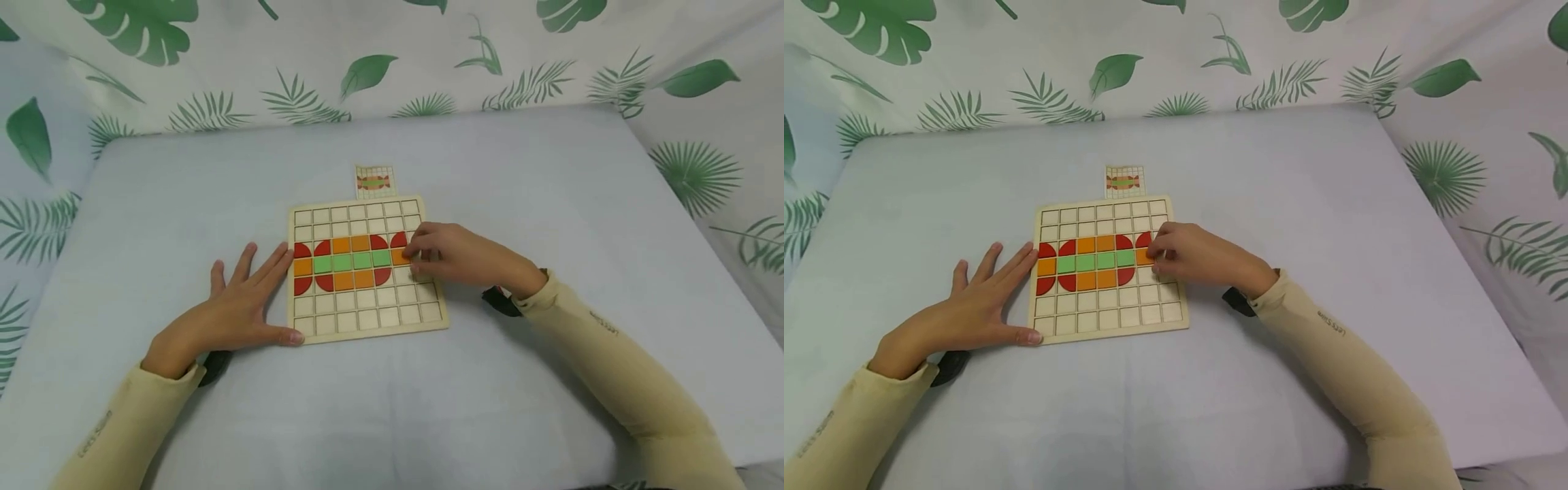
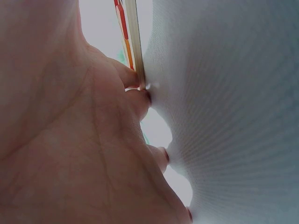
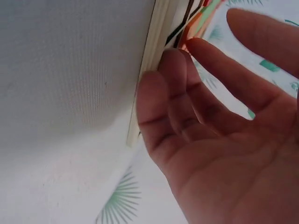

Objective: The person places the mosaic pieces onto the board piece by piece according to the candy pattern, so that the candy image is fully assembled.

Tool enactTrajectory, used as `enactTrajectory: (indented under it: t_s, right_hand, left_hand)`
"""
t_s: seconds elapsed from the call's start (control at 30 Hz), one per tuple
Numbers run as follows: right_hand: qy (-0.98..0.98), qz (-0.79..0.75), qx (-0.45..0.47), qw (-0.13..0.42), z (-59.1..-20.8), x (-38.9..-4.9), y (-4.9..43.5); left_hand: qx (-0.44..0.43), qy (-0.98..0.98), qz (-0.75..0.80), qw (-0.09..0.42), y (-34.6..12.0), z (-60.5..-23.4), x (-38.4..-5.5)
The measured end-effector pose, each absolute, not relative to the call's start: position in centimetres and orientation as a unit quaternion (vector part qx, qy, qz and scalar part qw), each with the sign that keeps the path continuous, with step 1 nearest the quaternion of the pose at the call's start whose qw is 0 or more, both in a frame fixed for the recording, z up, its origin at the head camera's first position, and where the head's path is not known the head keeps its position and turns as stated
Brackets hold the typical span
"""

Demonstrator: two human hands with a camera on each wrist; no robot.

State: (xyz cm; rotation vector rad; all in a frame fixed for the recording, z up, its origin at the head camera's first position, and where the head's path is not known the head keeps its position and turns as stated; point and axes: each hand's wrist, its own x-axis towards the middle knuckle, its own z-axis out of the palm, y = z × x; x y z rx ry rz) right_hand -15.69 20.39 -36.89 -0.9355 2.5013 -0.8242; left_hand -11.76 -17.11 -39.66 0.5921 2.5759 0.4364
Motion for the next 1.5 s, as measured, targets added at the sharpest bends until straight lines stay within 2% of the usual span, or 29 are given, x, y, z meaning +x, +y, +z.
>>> enactTrajectory:
  t_s: [0.37,0.6,1.0,1.5]
  right_hand:
    - [0.877,-0.300,-0.319,0.198,-35.9,-12.8,23.7]
    - [0.893,-0.279,-0.304,0.180,-36.2,-11.2,26.8]
    - [0.918,-0.249,-0.235,0.202,-35.4,-10.9,30.5]
    - [0.909,-0.263,-0.276,0.169,-36.9,-10.9,31.2]
  left_hand:
    - [0.215,0.939,0.149,0.223,-17.1,-40.5,-11.5]
    - [0.217,0.940,0.146,0.219,-16.9,-40.4,-11.6]
    - [0.221,0.938,0.149,0.224,-17.0,-40.5,-11.6]
    - [0.218,0.937,0.150,0.227,-17.0,-40.2,-11.7]
